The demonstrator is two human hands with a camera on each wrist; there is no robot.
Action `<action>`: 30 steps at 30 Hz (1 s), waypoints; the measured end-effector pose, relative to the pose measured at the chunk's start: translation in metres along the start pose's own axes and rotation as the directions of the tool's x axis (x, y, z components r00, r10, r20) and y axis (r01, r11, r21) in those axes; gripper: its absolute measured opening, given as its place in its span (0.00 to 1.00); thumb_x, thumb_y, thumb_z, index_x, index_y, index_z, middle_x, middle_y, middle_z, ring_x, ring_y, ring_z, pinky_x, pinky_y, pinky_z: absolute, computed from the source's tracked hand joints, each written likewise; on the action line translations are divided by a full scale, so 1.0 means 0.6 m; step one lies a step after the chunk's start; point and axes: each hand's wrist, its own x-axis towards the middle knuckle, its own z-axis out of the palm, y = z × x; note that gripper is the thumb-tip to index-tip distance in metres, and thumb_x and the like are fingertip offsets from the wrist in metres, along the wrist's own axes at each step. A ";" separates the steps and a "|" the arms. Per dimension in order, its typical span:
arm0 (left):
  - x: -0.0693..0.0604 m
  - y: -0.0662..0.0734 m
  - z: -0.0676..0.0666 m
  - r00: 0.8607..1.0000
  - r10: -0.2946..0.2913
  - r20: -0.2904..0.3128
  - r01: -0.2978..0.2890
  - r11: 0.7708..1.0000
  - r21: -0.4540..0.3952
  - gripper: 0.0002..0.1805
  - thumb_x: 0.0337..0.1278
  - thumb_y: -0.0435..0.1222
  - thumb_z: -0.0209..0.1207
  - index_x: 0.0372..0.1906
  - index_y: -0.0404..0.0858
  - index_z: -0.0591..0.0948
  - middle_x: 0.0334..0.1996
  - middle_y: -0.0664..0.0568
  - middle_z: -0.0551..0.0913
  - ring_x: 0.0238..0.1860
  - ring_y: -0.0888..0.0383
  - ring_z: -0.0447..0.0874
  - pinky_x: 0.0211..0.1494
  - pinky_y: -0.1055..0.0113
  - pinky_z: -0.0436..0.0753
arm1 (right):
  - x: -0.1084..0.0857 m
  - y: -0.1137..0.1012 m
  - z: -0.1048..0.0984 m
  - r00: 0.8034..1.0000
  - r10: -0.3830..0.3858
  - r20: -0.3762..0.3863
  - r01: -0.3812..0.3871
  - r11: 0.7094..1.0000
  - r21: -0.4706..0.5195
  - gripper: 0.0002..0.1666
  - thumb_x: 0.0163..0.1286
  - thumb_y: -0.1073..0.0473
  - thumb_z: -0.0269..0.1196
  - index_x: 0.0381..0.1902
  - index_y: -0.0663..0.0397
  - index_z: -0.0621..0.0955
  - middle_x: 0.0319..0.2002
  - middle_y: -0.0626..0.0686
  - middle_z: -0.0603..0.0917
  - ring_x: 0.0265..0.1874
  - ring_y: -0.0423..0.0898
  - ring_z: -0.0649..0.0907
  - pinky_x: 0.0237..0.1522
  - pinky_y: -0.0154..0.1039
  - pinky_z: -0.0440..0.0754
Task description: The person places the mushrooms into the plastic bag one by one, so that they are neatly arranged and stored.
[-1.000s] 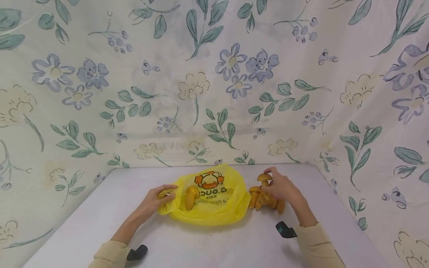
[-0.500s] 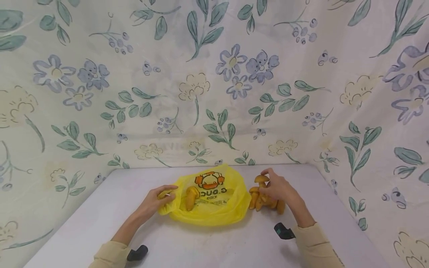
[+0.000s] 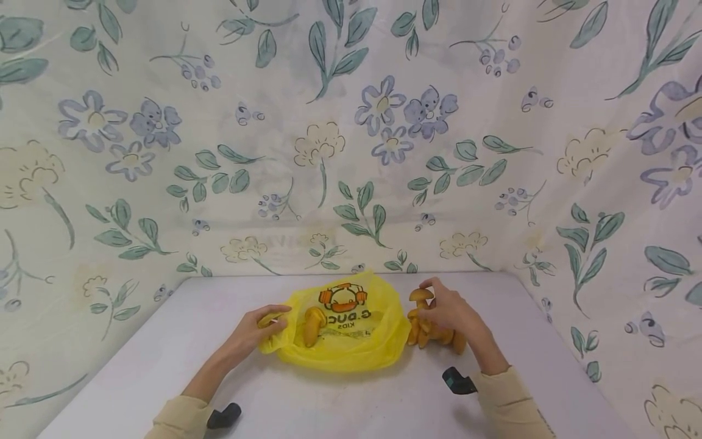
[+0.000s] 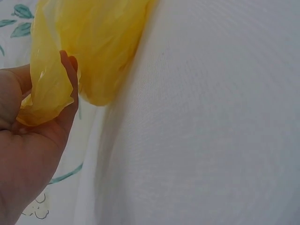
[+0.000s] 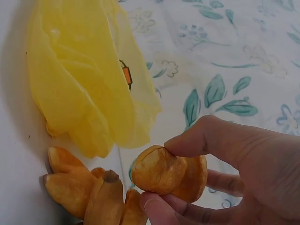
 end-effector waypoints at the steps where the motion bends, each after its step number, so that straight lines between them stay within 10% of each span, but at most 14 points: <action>1: 0.000 0.000 0.000 1.000 0.001 0.000 -0.001 1.000 0.003 0.22 0.60 0.42 0.64 0.60 0.43 0.79 0.68 0.43 0.72 0.74 0.42 0.60 0.76 0.43 0.60 | 0.001 -0.002 0.002 1.000 -0.003 0.003 0.003 1.000 0.003 0.36 0.63 0.57 0.66 0.66 0.55 0.64 0.38 0.58 0.80 0.29 0.48 0.78 0.31 0.37 0.82; 30: 0.002 0.000 0.004 0.999 -0.031 -0.015 0.031 0.999 0.021 0.22 0.63 0.40 0.62 0.62 0.42 0.78 0.70 0.42 0.69 0.72 0.43 0.62 0.73 0.44 0.65 | 0.046 -0.067 0.037 0.997 -0.078 0.009 0.076 0.991 0.109 0.36 0.61 0.57 0.65 0.66 0.51 0.66 0.41 0.58 0.81 0.26 0.50 0.80 0.32 0.42 0.84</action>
